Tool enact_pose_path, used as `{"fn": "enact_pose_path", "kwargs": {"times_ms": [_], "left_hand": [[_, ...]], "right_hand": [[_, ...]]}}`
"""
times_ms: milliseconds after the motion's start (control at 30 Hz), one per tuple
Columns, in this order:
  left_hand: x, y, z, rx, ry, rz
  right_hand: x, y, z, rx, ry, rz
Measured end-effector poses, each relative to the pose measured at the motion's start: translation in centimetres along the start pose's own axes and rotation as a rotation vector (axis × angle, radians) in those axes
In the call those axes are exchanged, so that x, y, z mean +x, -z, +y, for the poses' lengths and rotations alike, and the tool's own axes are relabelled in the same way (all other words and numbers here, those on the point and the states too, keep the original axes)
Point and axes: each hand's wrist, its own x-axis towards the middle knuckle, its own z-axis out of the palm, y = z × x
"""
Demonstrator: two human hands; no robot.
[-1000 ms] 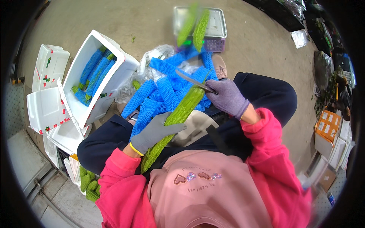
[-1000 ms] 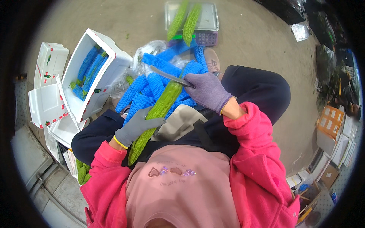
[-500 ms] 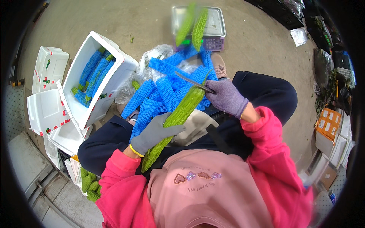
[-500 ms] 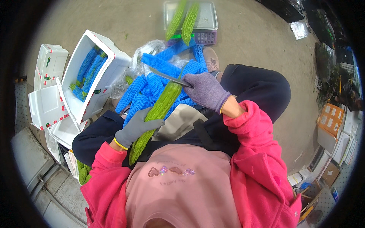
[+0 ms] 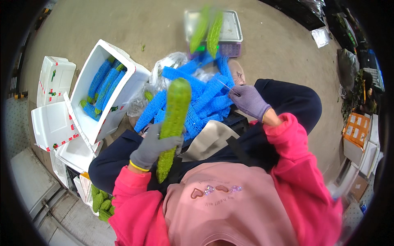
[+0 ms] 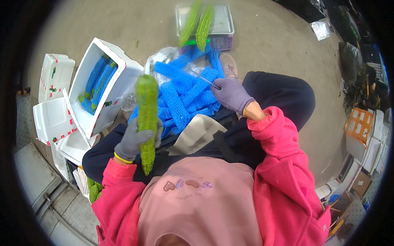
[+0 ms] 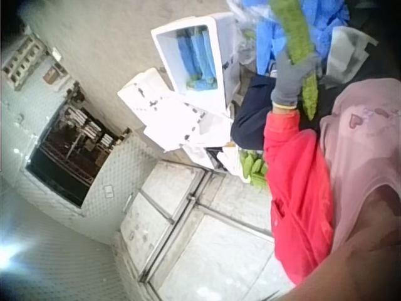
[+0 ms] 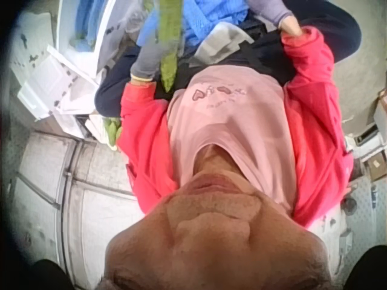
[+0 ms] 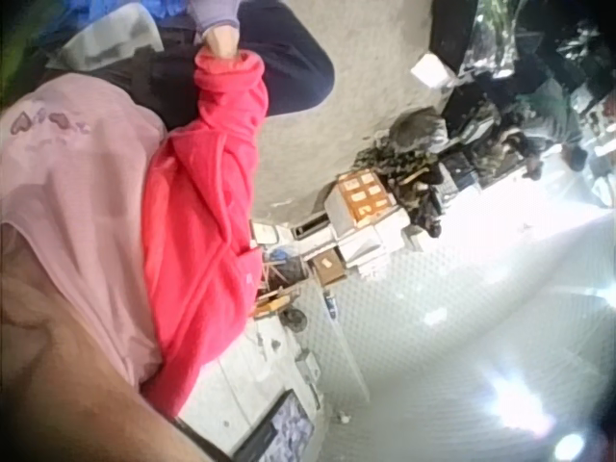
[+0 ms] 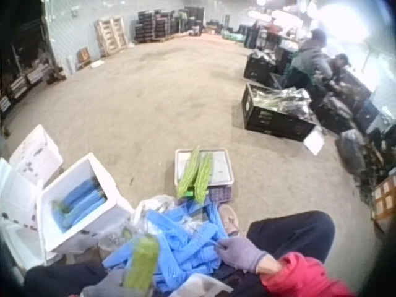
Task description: The person removes bitter melons from blue foam nets, trims their ends with a knife, and places them on a digital scale. They then move to a table and arrange the trimmed bitter melons on a metal tray.
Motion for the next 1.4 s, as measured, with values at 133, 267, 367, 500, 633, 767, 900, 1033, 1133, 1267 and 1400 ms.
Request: {"fn": "enact_pose_path", "kwargs": {"times_ms": [133,267,367,500,633,767,900,1033,1133,1267,1400], "left_hand": [[-0.1,0.8,0.2,-0.045,0.072,0.051],[0.7,0.4,-1.4,0.009,0.139,0.015],[1.0,0.1,-2.2,0.063,0.17,0.006],[1.4,-0.4,-2.3,0.173,0.18,0.015],[2.0,-1.5,-2.2,0.263,0.187,0.054],[2.0,-2.3,-1.9,0.279,0.237,0.063],[2.2,-2.4,-1.7,0.188,0.223,0.03],[2.1,-2.4,-1.9,0.1,0.19,0.04],[1.9,-2.0,-1.8,0.034,0.204,0.015],[1.4,-1.3,-1.7,-0.041,0.221,-0.039],[1.3,-1.0,-1.9,0.04,0.237,-0.028]], "right_hand": [[0.2,0.8,-1.9,0.458,-0.27,-0.094],[0.5,1.8,-4.2,0.795,-0.385,-0.127],[0.3,1.7,-5.3,0.897,-0.298,-0.14],[0.0,2.0,-5.9,0.922,-0.229,-0.234],[-0.4,2.0,-6.4,0.989,-0.22,-0.234],[-0.5,1.0,-6.6,1.014,-0.219,-0.299],[-0.7,1.1,-6.2,1.061,-0.244,-0.228],[-0.3,1.6,-6.0,1.085,-0.203,-0.089],[-0.3,2.2,-5.3,1.11,-0.175,0.032],[0.5,3.9,-3.7,1.09,-0.16,0.138],[0.7,4.7,-2.5,1.274,-0.165,0.279]]}}
